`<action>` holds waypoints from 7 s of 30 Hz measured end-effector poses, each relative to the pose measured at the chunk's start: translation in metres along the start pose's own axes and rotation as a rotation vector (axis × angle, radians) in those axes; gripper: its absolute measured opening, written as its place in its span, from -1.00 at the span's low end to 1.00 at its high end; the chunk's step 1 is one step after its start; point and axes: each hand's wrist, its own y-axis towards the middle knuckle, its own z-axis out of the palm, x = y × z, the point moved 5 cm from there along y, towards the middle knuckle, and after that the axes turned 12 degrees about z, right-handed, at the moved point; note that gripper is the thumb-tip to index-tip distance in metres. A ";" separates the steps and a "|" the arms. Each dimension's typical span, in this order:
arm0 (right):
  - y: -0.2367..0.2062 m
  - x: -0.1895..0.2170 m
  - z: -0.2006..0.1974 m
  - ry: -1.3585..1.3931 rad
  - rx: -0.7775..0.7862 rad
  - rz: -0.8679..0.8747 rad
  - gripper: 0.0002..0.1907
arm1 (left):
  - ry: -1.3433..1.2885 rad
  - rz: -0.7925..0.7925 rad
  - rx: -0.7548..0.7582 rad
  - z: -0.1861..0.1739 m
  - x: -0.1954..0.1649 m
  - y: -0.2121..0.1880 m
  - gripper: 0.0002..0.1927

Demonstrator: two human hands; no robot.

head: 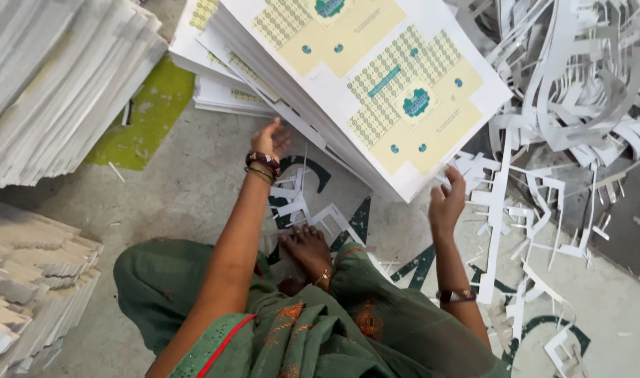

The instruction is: The person sits on the floor and tears waste paper cutouts away from printed box blanks, working each sheet by hand. The separated sheets are stacked into piles beside them as the work continues.

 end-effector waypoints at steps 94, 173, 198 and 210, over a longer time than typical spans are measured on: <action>-0.085 -0.010 -0.140 0.785 0.254 -0.122 -0.48 | 0.576 0.701 0.552 -0.170 -0.116 -0.146 -0.60; -0.117 0.007 -0.141 0.579 0.137 -0.020 0.35 | 0.345 0.710 1.215 -0.081 -0.235 -0.055 -0.84; -0.156 -0.024 -0.155 0.689 0.021 -0.253 -0.43 | 1.431 0.987 0.706 -0.153 -0.165 -0.078 -0.64; -0.174 -0.129 -0.169 0.770 -0.264 -0.132 -0.38 | -0.027 1.144 0.462 -0.166 -0.145 -0.249 -0.06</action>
